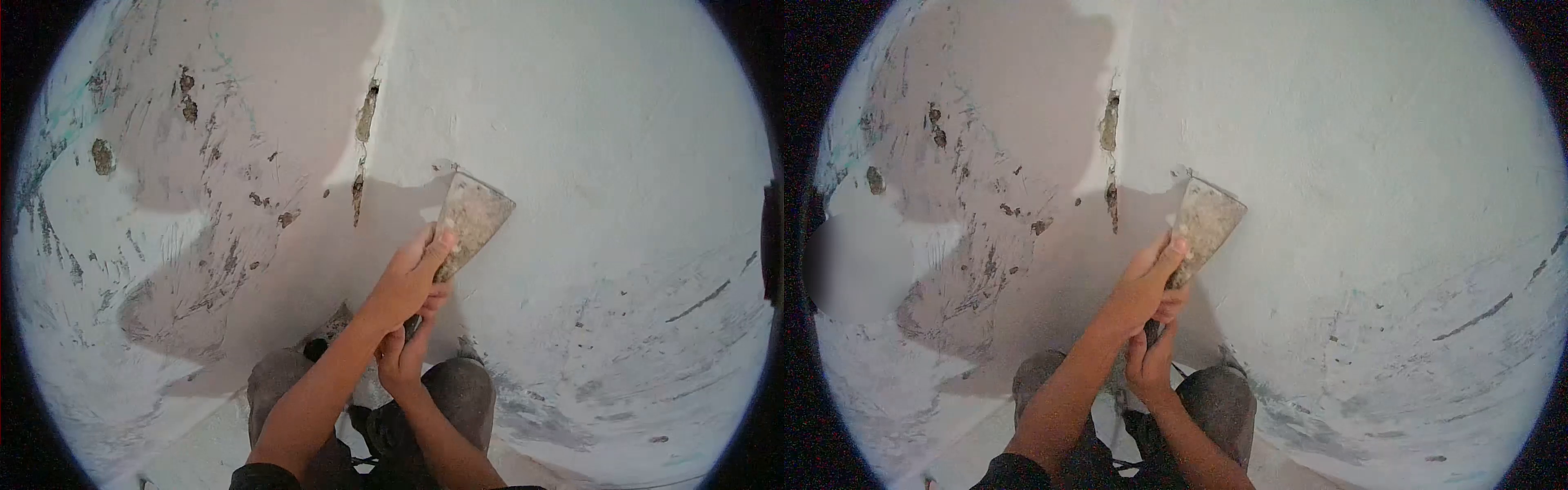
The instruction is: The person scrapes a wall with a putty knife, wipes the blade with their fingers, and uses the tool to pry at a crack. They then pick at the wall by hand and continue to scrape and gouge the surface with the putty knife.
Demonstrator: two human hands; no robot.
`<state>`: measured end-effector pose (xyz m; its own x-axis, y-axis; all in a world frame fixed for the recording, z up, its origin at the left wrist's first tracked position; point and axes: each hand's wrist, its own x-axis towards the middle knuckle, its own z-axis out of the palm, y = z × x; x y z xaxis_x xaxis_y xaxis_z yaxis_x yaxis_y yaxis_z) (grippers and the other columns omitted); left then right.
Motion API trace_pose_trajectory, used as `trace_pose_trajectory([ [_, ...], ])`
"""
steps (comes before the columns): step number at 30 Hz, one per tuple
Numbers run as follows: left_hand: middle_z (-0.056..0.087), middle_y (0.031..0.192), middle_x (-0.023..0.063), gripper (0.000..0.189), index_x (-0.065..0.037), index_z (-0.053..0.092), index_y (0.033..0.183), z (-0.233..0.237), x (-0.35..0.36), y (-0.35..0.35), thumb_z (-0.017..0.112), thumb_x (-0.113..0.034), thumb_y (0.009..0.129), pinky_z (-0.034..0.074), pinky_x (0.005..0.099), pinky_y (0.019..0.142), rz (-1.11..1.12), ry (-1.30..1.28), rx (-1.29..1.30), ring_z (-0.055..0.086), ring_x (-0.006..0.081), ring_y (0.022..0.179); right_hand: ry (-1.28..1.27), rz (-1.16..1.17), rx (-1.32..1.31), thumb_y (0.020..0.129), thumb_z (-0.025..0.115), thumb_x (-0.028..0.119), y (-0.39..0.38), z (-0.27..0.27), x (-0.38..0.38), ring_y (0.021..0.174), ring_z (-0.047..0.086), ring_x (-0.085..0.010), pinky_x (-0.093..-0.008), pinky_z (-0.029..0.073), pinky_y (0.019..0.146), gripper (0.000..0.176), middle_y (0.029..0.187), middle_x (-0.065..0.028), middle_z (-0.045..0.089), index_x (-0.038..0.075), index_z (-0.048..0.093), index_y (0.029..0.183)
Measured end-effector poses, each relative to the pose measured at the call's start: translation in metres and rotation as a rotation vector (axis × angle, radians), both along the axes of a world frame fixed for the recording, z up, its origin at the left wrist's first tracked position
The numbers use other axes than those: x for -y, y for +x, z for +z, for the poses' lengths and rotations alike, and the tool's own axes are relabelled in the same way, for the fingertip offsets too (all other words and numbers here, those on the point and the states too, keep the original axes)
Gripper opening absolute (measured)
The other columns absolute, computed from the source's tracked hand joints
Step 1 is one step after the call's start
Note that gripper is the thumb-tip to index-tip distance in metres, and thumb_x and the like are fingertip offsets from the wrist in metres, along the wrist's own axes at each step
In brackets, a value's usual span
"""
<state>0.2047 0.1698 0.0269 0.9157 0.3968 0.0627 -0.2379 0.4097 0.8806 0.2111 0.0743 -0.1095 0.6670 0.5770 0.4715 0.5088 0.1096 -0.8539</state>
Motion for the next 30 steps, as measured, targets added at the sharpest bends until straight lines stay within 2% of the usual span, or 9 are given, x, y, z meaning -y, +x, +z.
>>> trace_pose_trajectory([
  [2,0.035,0.057,-0.0039,0.037,-0.006,0.046,0.102,0.001,0.001,0.000,0.043,-0.044,0.101,0.026,0.0228,0.038,-0.028,0.025,0.013,0.032,0.0054,0.044,-0.067,-0.046,0.129,0.103,0.037,0.026,0.006,-0.009,-0.001,0.056,0.046,-0.0071,-0.0217,0.036,0.047,0.036,0.077,-0.0026,0.049,0.002,0.026,0.127],
  [11,0.035,0.056,-0.0050,0.037,-0.007,0.046,0.109,0.000,-0.009,0.001,0.045,-0.044,0.101,0.023,0.0219,0.035,-0.001,0.109,-0.011,0.029,0.0043,0.041,0.045,0.076,-0.019,0.103,0.037,0.023,0.002,0.000,-0.010,0.059,0.046,-0.0079,-0.0228,0.037,0.050,0.039,0.079,-0.0029,0.049,-0.002,0.023,0.129],
  [13,0.035,0.056,-0.0044,0.037,-0.008,0.047,0.109,0.006,-0.005,-0.005,0.045,-0.044,0.100,0.024,0.0221,0.037,0.027,0.086,-0.018,0.029,0.0051,0.042,-0.045,0.075,-0.132,0.099,0.043,0.021,0.005,-0.003,-0.010,0.100,0.056,-0.0406,-0.0431,0.045,0.086,0.050,0.116,-0.0326,0.048,-0.013,0.024,0.131],
  [17,0.035,0.055,-0.0037,0.037,-0.008,0.047,0.110,0.013,-0.006,-0.012,0.046,-0.043,0.100,0.025,0.0223,0.037,0.122,-0.036,0.167,0.030,0.0059,0.042,-0.158,0.060,0.043,0.099,0.044,0.021,0.018,0.008,-0.003,0.103,0.056,-0.0415,-0.0428,0.045,0.087,0.053,0.118,-0.0336,0.047,-0.013,0.022,0.133],
  [20,0.036,0.055,-0.0036,0.035,-0.008,0.046,0.110,0.005,-0.008,-0.005,0.045,-0.041,0.101,0.025,0.0223,0.037,0.070,-0.036,0.061,0.030,0.0057,0.041,-0.100,0.062,0.002,0.098,0.045,0.021,0.007,0.017,-0.002,0.104,0.055,-0.0406,-0.0437,0.043,0.090,0.055,0.118,-0.0333,0.047,-0.014,0.021,0.134],
  [22,0.036,0.055,-0.0037,0.034,-0.008,0.046,0.110,-0.003,-0.004,-0.002,0.045,-0.041,0.101,0.025,0.0223,0.037,0.041,-0.037,0.047,0.030,0.0055,0.042,-0.123,0.068,-0.215,0.099,0.044,0.022,0.001,0.010,0.003,0.103,0.055,-0.0386,-0.0431,0.043,0.090,0.054,0.118,-0.0314,0.047,-0.013,0.022,0.134],
  [26,0.035,0.056,-0.0040,0.034,-0.007,0.046,0.108,-0.002,0.000,0.002,0.045,-0.041,0.101,0.025,0.0221,0.037,-0.032,-0.022,0.031,0.031,0.0050,0.042,-0.027,0.022,-0.106,0.099,0.044,0.022,0.003,-0.009,0.003,0.102,0.055,-0.0357,-0.0421,0.044,0.087,0.052,0.117,-0.0287,0.048,-0.011,0.023,0.133],
  [28,0.035,0.056,-0.0040,0.034,-0.007,0.047,0.108,0.000,0.001,0.003,0.045,-0.041,0.101,0.025,0.0221,0.037,-0.034,-0.037,0.005,0.031,0.0049,0.043,-0.048,0.001,-0.043,0.103,0.037,0.024,0.006,-0.012,0.001,0.057,0.043,-0.0055,-0.0205,0.035,0.051,0.043,0.080,-0.0016,0.048,-0.001,0.020,0.134],
  [30,0.035,0.057,-0.0041,0.035,-0.007,0.047,0.108,0.003,0.000,0.004,0.046,-0.041,0.100,0.026,0.0221,0.038,-0.033,-0.052,-0.014,0.032,0.0048,0.043,-0.033,0.014,-0.035,0.103,0.037,0.023,0.006,-0.008,0.001,0.057,0.043,-0.0054,-0.0202,0.035,0.051,0.043,0.079,-0.0008,0.047,-0.001,0.020,0.134],
])
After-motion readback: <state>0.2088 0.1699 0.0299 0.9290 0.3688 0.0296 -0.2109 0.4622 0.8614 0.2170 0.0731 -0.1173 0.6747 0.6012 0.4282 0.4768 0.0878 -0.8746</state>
